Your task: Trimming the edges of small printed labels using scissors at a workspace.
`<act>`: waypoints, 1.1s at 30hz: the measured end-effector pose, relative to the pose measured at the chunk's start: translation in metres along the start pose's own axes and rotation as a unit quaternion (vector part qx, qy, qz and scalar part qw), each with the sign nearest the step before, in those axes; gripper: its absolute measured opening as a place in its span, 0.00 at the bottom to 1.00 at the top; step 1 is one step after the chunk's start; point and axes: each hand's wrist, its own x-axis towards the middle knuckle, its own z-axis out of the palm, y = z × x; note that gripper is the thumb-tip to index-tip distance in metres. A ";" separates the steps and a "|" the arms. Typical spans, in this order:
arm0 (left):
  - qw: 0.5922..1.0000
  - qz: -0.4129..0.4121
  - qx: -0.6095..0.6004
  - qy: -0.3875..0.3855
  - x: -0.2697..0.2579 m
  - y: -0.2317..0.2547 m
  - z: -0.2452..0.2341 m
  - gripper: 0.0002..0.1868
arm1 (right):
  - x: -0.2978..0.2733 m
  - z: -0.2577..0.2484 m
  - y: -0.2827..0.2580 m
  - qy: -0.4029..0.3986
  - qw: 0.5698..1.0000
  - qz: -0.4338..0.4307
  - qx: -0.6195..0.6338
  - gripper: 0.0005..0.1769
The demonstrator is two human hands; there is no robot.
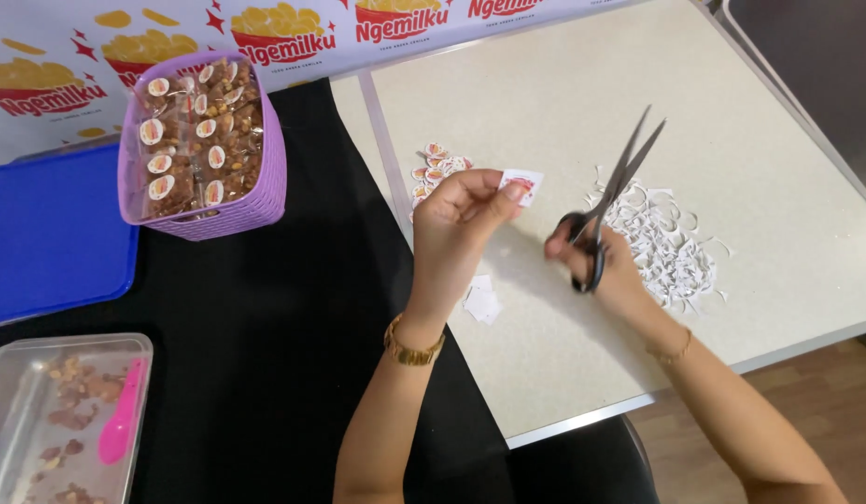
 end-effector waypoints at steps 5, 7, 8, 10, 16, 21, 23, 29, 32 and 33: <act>1.000 0.016 0.014 0.019 -0.016 0.010 0.011 0.19 | -0.037 0.017 -0.029 -0.209 0.975 -0.043 0.063 0.43; 1.000 0.016 0.009 0.024 -0.021 0.014 0.015 0.19 | -0.044 0.017 -0.030 -0.231 0.970 -0.036 0.073 0.44; 0.999 0.018 0.005 0.029 -0.023 0.017 0.017 0.18 | -0.048 0.017 -0.030 -0.252 0.963 -0.032 0.083 0.46; 0.999 0.021 -0.002 0.034 -0.025 0.013 0.020 0.18 | -0.049 0.016 -0.038 -0.262 0.961 -0.034 0.086 0.47; 0.999 0.024 -0.012 0.040 -0.027 0.004 0.024 0.17 | -0.046 0.012 -0.048 -0.267 0.958 -0.055 0.090 0.48; 0.998 -0.001 -0.031 0.049 -0.029 0.007 0.030 0.16 | -0.043 0.012 -0.052 -0.270 0.956 -0.065 0.095 0.47; 0.998 -0.005 -0.043 0.052 -0.033 0.010 0.033 0.16 | -0.046 0.012 -0.057 -0.273 0.955 -0.061 0.099 0.48; 0.996 0.009 -0.060 0.062 -0.041 0.008 0.042 0.15 | -0.050 0.014 -0.049 -0.252 0.961 -0.079 0.085 0.48; 0.996 -0.011 -0.054 0.075 -0.044 0.009 0.043 0.16 | -0.054 0.018 -0.058 -0.248 0.962 -0.072 0.089 0.48; 0.996 -0.011 -0.054 0.075 -0.045 0.008 0.043 0.16 | -0.055 0.016 -0.057 -0.248 0.962 -0.072 0.089 0.48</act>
